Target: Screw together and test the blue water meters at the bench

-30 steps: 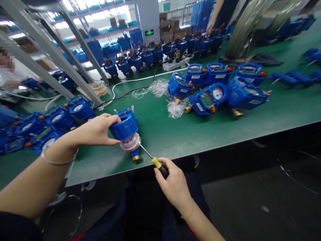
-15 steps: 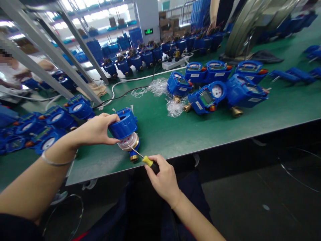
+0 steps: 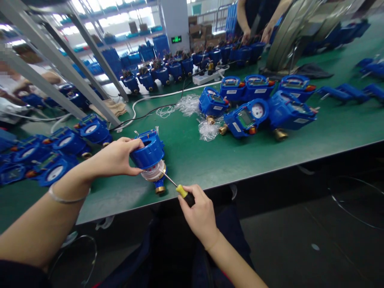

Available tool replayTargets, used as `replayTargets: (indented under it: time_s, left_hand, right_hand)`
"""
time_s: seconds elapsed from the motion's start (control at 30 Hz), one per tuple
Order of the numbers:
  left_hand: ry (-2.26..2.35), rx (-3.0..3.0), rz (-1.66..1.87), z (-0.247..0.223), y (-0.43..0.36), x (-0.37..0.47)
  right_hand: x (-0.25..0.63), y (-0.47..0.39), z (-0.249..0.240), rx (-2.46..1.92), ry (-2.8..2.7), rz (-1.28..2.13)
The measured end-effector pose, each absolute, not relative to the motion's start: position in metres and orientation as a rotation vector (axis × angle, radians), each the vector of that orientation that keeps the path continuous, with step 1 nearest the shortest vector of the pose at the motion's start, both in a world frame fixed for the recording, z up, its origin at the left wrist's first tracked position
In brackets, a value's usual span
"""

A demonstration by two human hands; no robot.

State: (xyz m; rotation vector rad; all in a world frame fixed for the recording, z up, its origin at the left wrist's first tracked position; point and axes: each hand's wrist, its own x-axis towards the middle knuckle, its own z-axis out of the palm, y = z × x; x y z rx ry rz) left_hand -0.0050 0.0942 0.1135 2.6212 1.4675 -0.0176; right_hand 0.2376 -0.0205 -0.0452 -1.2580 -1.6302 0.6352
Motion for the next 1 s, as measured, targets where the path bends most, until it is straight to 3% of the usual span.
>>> replayTargets:
  time_s: [0.27,0.53,0.7,1.0]
  left_hand:
    - [1.489,2.648,-0.047,0.115,0.094,-0.004]
    - [1.476,2.635,-0.050,0.117,0.095,-0.001]
    - [1.479,2.655,-0.065,0.117,0.095,-0.002]
    - [1.395,2.531,0.050,0.118,0.102,-0.009]
  right_hand:
    - [0.254,-0.011,-0.029,-1.252,-1.406,0.358]
    - [0.250,-0.010,-0.024,-1.365,-1.693,0.642]
    - [0.254,-0.001,-0.017,-1.293,-1.703,0.487]
    - [0.292,0.068,-0.030,-1.597,-1.883,-0.086]
